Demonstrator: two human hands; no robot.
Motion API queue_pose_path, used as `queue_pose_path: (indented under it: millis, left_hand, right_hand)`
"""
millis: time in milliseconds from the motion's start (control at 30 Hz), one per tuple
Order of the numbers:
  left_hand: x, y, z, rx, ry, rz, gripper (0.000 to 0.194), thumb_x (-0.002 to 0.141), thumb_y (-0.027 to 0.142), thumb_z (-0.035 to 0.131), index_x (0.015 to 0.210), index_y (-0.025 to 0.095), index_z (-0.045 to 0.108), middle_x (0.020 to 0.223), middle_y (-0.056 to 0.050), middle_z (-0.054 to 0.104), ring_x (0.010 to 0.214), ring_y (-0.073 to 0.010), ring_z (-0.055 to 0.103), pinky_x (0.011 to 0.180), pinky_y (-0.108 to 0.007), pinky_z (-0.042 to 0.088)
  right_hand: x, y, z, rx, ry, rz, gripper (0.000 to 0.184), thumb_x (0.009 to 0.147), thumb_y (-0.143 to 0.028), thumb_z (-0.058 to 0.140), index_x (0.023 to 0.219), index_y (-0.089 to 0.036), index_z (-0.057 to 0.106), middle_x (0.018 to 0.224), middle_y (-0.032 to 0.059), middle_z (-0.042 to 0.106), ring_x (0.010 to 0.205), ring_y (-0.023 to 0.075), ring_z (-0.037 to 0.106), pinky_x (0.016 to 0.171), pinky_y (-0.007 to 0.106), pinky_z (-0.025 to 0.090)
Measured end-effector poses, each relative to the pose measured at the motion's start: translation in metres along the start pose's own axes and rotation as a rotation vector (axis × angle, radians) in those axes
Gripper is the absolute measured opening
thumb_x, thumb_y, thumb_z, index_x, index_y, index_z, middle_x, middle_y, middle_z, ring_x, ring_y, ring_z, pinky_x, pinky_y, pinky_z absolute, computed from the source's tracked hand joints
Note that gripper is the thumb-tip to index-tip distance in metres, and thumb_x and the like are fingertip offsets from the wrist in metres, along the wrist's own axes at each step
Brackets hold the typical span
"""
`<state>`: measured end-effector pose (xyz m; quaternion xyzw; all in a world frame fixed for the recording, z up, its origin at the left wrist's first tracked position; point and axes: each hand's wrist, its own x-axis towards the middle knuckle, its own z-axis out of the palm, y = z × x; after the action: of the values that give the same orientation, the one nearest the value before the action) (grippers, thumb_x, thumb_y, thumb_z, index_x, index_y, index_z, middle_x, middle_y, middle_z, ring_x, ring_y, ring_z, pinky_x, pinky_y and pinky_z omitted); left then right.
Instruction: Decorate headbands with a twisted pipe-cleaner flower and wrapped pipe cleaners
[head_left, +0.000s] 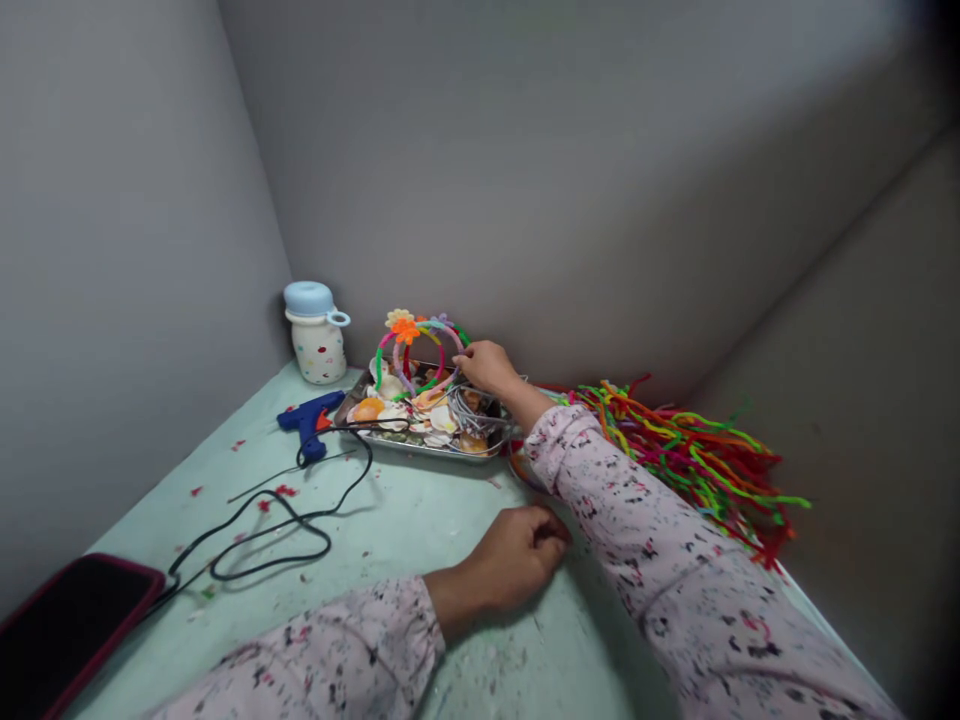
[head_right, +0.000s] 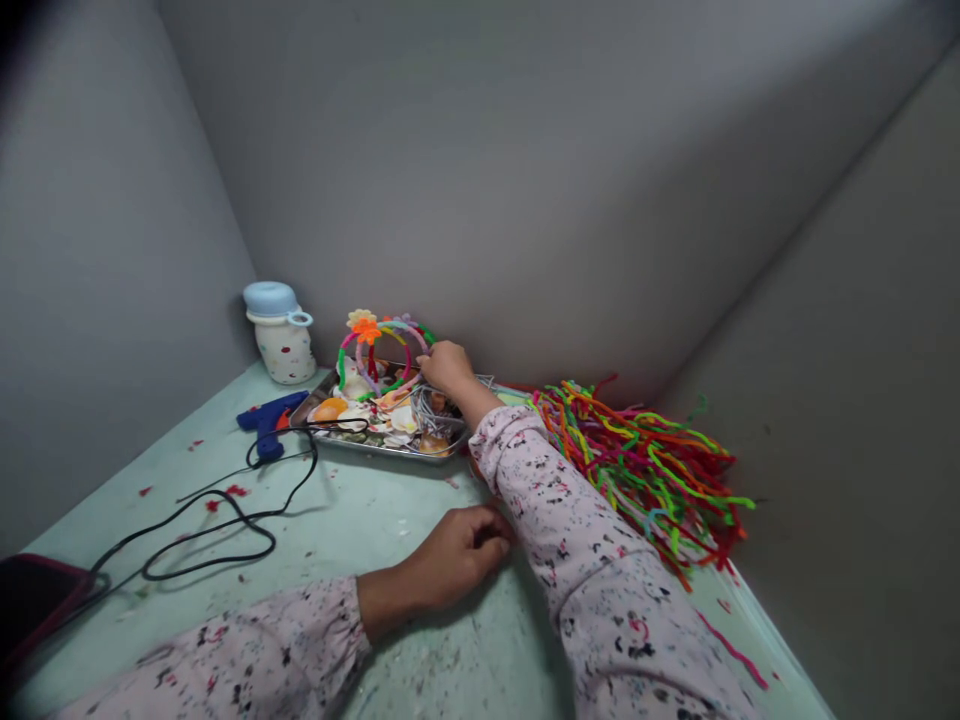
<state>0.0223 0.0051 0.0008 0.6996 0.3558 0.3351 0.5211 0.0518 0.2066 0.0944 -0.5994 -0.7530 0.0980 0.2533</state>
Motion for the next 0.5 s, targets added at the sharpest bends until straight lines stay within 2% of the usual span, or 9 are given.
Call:
queue_pose_path:
  millis: [133, 233, 367, 500]
  left_hand:
    - [0.000, -0.003, 0.001, -0.022, -0.002, 0.001, 0.017, 0.076, 0.019, 0.049, 0.080, 0.014, 0.065, 0.067, -0.001, 0.058, 0.063, -0.0127, 0.049, 0.058, -0.023, 0.035]
    - [0.000, -0.005, 0.002, -0.069, -0.004, -0.007, 0.016, 0.077, 0.021, 0.050, 0.081, 0.015, 0.065, 0.067, -0.001, 0.058, 0.062, -0.0124, 0.049, 0.058, -0.023, 0.035]
    - [0.000, -0.006, 0.003, -0.135, 0.003, -0.036, 0.014, 0.079, 0.023, 0.051, 0.080, 0.015, 0.063, 0.065, 0.000, 0.055, 0.058, -0.0113, 0.049, 0.055, -0.023, 0.035]
    - [0.001, -0.006, 0.004, -0.250, 0.022, -0.067, 0.011, 0.079, 0.023, 0.053, 0.082, 0.015, 0.060, 0.061, 0.002, 0.051, 0.052, -0.0096, 0.047, 0.052, -0.022, 0.036]
  right_hand:
    - [-0.016, 0.009, -0.025, 0.001, 0.061, -0.043, 0.025, 0.083, -0.033, 0.054, 0.088, -0.016, 0.072, 0.090, 0.0099, 0.072, 0.083, 0.0201, 0.063, 0.074, 0.028, 0.042]
    - [-0.044, 0.030, -0.049, 0.046, 0.157, -0.046, 0.025, 0.084, -0.032, 0.051, 0.090, -0.017, 0.070, 0.089, 0.0062, 0.071, 0.080, 0.0163, 0.061, 0.073, 0.026, 0.042]
    - [-0.107, 0.065, -0.068, 0.155, 0.292, -0.010, 0.027, 0.086, -0.034, 0.047, 0.089, -0.017, 0.068, 0.085, 0.0043, 0.070, 0.076, 0.0160, 0.061, 0.070, 0.026, 0.043]
    - [-0.177, 0.087, -0.059, 0.163, 0.257, -0.054, 0.027, 0.089, -0.036, 0.046, 0.089, -0.019, 0.066, 0.085, 0.0049, 0.068, 0.077, 0.0174, 0.060, 0.072, 0.029, 0.044]
